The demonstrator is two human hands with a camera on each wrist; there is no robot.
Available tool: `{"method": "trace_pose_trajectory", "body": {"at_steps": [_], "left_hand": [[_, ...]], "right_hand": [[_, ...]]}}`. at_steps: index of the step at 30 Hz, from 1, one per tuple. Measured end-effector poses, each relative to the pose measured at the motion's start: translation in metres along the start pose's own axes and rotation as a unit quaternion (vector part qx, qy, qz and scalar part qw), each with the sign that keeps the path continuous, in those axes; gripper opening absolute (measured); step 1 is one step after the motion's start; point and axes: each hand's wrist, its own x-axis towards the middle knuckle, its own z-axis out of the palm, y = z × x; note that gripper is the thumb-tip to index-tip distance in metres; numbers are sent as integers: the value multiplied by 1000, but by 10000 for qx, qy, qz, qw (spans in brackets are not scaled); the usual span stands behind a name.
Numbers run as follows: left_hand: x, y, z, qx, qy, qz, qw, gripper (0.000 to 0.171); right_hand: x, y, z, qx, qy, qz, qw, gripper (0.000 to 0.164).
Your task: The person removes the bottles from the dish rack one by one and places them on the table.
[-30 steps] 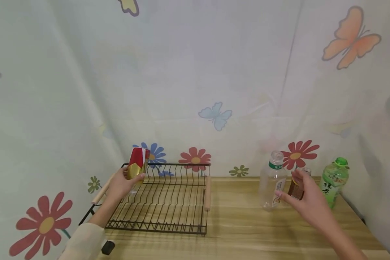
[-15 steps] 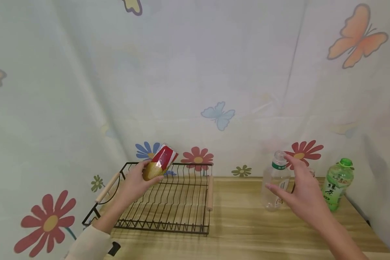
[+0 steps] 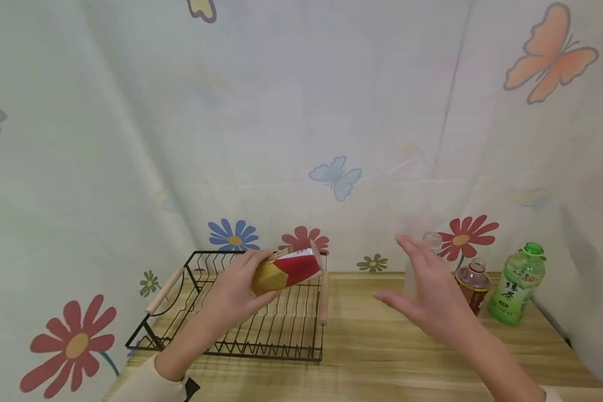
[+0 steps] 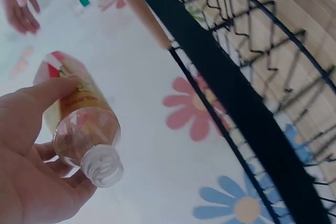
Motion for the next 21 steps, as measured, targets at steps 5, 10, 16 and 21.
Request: {"method": "trace_pose_trajectory", "body": {"at_steps": [5,10,16,21], "left_hand": [[-2,23,-1,678,-73,576,9960,82],[-9,44,2,1023,-240,904,9904,83],[-14,61,8,890,-394,1228,9877,84],[-12,68,11,803,-427,1348,9867,84]], "right_hand": [[5,-12,14,-126,-184,-348,9991,112],[5,-22,25,-288,-432,-680,9963,113],[4,-36,38,-317,-771,-1215,9891,113],[6,-46,49,-427,-1075,-1603,9803,107]]}}
